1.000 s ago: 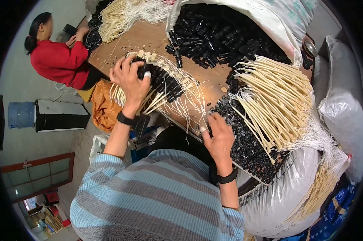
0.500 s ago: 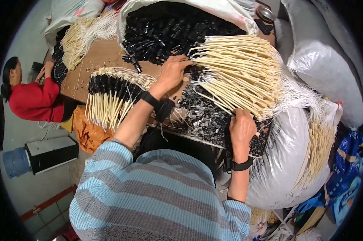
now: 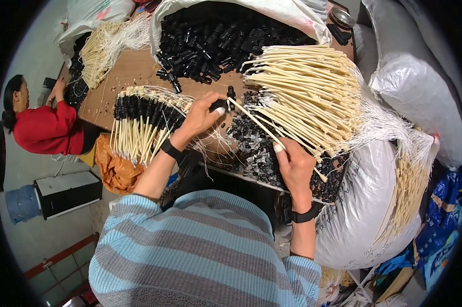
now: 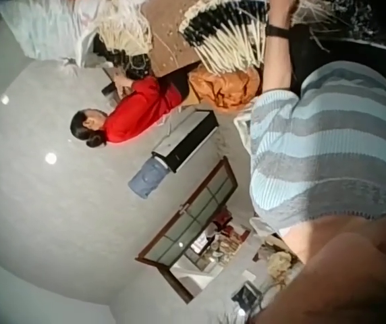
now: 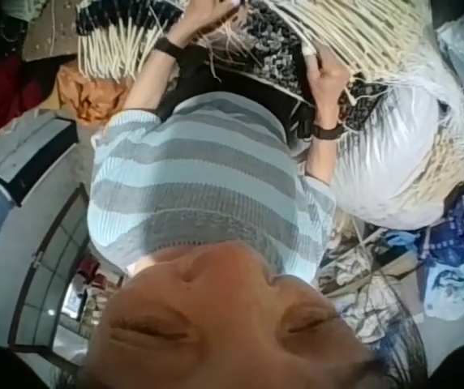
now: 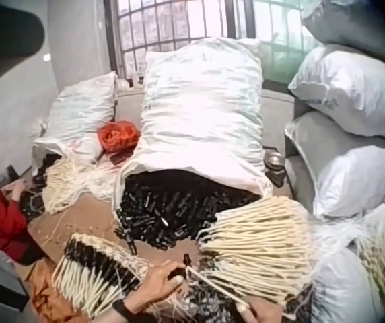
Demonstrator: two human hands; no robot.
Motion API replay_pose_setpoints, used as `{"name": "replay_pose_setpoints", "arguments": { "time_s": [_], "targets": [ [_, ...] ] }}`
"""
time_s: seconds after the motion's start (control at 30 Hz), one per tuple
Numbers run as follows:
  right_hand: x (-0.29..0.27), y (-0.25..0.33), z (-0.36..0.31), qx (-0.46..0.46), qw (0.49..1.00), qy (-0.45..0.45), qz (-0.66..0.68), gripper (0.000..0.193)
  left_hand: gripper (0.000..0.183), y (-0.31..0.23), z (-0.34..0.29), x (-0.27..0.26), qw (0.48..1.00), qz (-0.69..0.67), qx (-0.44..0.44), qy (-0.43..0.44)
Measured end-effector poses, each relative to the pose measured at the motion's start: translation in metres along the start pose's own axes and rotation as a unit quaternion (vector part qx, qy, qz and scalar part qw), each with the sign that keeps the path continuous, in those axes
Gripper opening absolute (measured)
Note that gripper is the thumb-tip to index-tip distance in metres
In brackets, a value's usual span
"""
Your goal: The person assembles components by hand by threading white cords through black plastic pieces and attaching small metal clips. They then gather the completed assemblies and place them into a large white bag.
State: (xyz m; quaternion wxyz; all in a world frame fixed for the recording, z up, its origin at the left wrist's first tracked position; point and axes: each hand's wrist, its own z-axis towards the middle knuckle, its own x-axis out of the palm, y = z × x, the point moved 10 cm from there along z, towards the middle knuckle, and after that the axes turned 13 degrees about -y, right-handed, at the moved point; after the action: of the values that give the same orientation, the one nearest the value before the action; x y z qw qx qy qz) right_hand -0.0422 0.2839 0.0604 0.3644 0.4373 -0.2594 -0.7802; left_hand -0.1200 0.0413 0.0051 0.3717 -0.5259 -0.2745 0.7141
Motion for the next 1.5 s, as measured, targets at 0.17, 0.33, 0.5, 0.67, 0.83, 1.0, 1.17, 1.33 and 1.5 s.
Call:
{"name": "replay_pose_setpoints", "arguments": {
  "time_s": [0.17,0.33,0.5,0.67,0.83,1.0,1.17,1.33,1.5],
  "targets": [
    [0.004,-0.001,-0.011,0.058,0.997,0.042,0.008,0.012,0.033,0.005,-0.013,-0.001,0.983,-0.073,-0.14,0.091],
    [0.018,0.017,-0.018,-0.061,0.989,0.11,-0.08,0.011,0.028,-0.031,-0.025,0.01,0.977,0.066,0.156,0.126],
    [0.022,0.02,-0.011,-0.05,0.993,0.026,-0.103,0.029,0.019,-0.095,-0.049,0.007,0.951,0.099,0.282,0.074],
    [0.046,0.021,-0.003,-0.013,0.999,0.037,-0.006,0.018,0.017,-0.11,-0.058,0.001,0.974,0.017,0.228,0.002],
    [0.026,-0.011,-0.011,0.262,0.824,0.136,0.483,0.008,0.024,0.014,-0.053,-0.012,0.996,0.006,-0.09,0.007],
    [0.078,0.042,-0.028,-0.05,0.989,0.135,-0.01,0.024,0.022,-0.023,-0.062,0.037,0.91,-0.299,-0.264,0.112],
    [0.071,0.032,-0.026,0.0,0.994,0.109,-0.016,0.015,0.028,-0.024,-0.06,0.019,0.985,-0.104,-0.115,0.079],
    [0.061,0.039,-0.017,-0.039,0.996,0.055,-0.056,0.012,0.029,-0.057,-0.054,-0.005,0.994,0.04,0.1,-0.008],
    [0.066,0.036,-0.017,-0.032,0.996,0.072,-0.052,0.012,0.027,-0.055,-0.057,0.0,0.994,0.038,0.099,-0.004]
  ]
}}
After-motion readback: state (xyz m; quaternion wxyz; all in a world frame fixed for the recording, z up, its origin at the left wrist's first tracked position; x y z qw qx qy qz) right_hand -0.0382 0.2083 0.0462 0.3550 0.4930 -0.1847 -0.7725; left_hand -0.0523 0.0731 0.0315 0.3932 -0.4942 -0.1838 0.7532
